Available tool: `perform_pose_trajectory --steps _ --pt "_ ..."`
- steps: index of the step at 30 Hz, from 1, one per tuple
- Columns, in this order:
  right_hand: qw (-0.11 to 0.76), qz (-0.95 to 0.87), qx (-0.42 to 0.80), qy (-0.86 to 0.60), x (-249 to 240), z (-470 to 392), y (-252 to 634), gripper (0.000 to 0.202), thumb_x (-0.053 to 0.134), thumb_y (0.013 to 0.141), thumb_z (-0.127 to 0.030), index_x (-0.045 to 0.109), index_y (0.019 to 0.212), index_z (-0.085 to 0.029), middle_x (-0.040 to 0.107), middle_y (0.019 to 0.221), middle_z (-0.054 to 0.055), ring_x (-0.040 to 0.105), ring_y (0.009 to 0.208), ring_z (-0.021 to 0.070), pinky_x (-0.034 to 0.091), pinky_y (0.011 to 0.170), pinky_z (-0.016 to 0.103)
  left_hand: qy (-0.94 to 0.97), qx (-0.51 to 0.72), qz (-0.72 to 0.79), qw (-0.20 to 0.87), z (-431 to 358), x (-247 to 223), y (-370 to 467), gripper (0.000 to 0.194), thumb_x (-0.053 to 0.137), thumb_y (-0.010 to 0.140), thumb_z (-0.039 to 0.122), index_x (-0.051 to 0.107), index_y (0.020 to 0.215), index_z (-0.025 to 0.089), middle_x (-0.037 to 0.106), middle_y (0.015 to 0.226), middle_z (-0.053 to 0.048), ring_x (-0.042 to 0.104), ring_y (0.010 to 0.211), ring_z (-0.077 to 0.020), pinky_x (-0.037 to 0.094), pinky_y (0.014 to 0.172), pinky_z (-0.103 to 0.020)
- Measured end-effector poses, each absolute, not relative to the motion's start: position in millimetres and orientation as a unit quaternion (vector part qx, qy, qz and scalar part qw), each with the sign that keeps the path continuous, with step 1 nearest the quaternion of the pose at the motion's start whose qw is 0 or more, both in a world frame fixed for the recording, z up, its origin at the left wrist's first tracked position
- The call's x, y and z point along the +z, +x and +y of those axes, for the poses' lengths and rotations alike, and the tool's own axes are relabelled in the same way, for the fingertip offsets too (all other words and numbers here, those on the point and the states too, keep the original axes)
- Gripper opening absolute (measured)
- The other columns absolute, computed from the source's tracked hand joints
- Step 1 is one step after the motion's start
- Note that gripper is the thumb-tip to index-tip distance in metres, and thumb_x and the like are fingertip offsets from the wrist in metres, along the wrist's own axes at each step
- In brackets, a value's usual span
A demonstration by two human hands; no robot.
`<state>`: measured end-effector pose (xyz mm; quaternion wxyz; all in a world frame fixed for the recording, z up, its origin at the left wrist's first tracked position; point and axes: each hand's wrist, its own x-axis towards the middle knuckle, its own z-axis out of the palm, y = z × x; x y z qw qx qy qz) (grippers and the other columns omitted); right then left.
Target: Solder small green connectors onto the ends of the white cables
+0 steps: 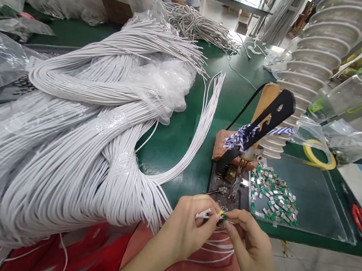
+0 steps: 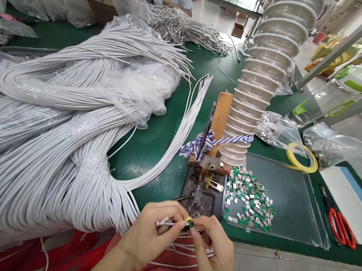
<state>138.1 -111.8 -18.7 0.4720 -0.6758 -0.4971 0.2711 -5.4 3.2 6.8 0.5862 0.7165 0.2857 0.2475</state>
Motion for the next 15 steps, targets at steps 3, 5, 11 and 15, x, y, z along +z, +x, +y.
perform_pose_trajectory --steps 3,5,11,15 --pt "0.503 -0.445 0.254 -0.696 -10 -109 131 0.010 0.057 0.092 -0.028 0.066 0.093 -0.021 0.066 0.085 0.002 0.063 0.077 0.0150 0.049 0.069 0.021 0.727 0.253 0.281 0.573 4 7 -6 0.020 0.054 0.085 0.013 0.063 0.068 0.013 0.069 0.077 -0.006 0.064 0.068 -0.0151 0.047 0.063 -0.021" --pt "0.523 -0.414 0.242 -0.704 -5 -107 129 0.015 0.056 0.093 -0.030 0.066 0.085 -0.021 0.064 0.083 0.001 0.060 0.079 0.0151 0.047 0.072 0.021 0.727 0.255 0.278 0.574 5 8 -7 0.019 0.054 0.085 0.012 0.064 0.069 0.013 0.069 0.077 -0.005 0.064 0.069 -0.0149 0.047 0.063 -0.021" --pt "0.522 -0.363 0.248 -0.730 -2 -108 131 0.023 0.057 0.091 -0.040 0.067 0.087 -0.020 0.065 0.081 0.001 0.061 0.074 0.0156 0.046 0.069 0.022 0.733 0.256 0.270 0.569 8 11 -7 0.018 0.054 0.085 0.011 0.064 0.071 0.013 0.070 0.080 -0.006 0.065 0.072 -0.0150 0.047 0.065 -0.021" --pt "0.523 -0.373 0.279 -0.714 -6 -104 136 0.016 0.054 0.094 -0.035 0.059 0.086 -0.022 0.055 0.072 -0.002 0.055 0.063 0.0122 0.046 0.060 0.019 0.732 0.252 0.272 0.571 10 10 -5 0.017 0.054 0.085 0.011 0.065 0.072 0.014 0.070 0.081 -0.005 0.065 0.073 -0.0150 0.047 0.065 -0.020"
